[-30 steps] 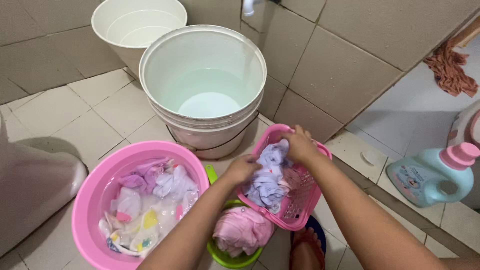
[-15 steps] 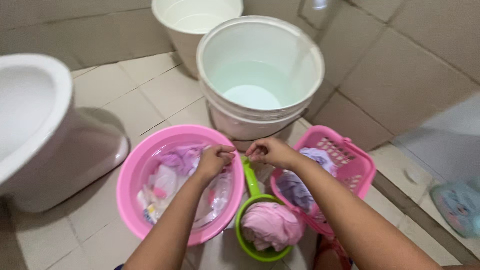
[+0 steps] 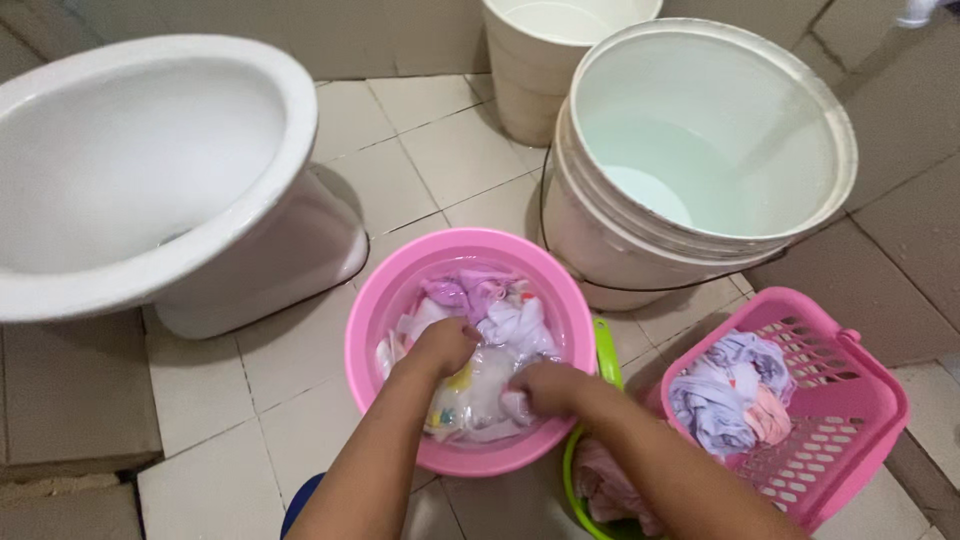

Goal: The person washes clothes by hand in a pink bucket with soapy water, scrubbing various garments before placing them into a pink basket.

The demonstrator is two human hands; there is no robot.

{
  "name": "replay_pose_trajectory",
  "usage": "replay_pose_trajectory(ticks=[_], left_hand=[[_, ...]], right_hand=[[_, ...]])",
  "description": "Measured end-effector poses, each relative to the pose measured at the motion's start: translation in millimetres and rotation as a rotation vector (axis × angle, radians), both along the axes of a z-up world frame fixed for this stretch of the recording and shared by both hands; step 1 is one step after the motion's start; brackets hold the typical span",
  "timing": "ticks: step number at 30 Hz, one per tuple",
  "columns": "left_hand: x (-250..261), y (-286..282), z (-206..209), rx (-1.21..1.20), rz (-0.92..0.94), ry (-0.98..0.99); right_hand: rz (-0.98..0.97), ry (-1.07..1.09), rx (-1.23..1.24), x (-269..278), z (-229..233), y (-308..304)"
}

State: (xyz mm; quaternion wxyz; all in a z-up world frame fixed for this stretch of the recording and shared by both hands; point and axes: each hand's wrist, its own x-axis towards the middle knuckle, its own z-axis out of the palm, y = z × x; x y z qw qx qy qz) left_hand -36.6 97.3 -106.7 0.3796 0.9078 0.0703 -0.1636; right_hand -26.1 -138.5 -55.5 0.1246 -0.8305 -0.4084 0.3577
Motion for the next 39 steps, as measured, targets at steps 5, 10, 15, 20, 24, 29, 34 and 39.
replay_pose_trajectory(ticks=[5, 10, 15, 20, 24, 29, 34, 39], left_hand=[[-13, 5, 8, -0.376, 0.232, 0.289], [-22, -4, 52, -0.793, 0.396, 0.200], [-12, -5, 86, -0.599, 0.529, 0.118], [-4, -7, 82, -0.888, 0.415, -0.024], [-1, -23, 74, -1.211, 0.768, 0.036], [12, -72, 86, -0.578, 0.553, -0.063], [2, -67, 109, -0.456, 0.600, -0.190], [-1, -86, 93, -0.624, 0.532, -0.246]], right_hand=[[-0.372, 0.470, 0.208, 46, 18, 20], [-0.445, 0.349, 0.317, 41, 20, 30], [-0.965, 0.785, 0.378, 38, 23, 39], [-1.107, 0.999, 0.588, 39, 15, 36], [-1.104, 0.919, 0.722, 42, 15, 38], [-1.159, 0.814, 0.914, 29, 24, 53], [-1.153, 0.699, 0.577, 29, 52, 57], [-1.127, 0.702, 0.623, 42, 60, 38]])
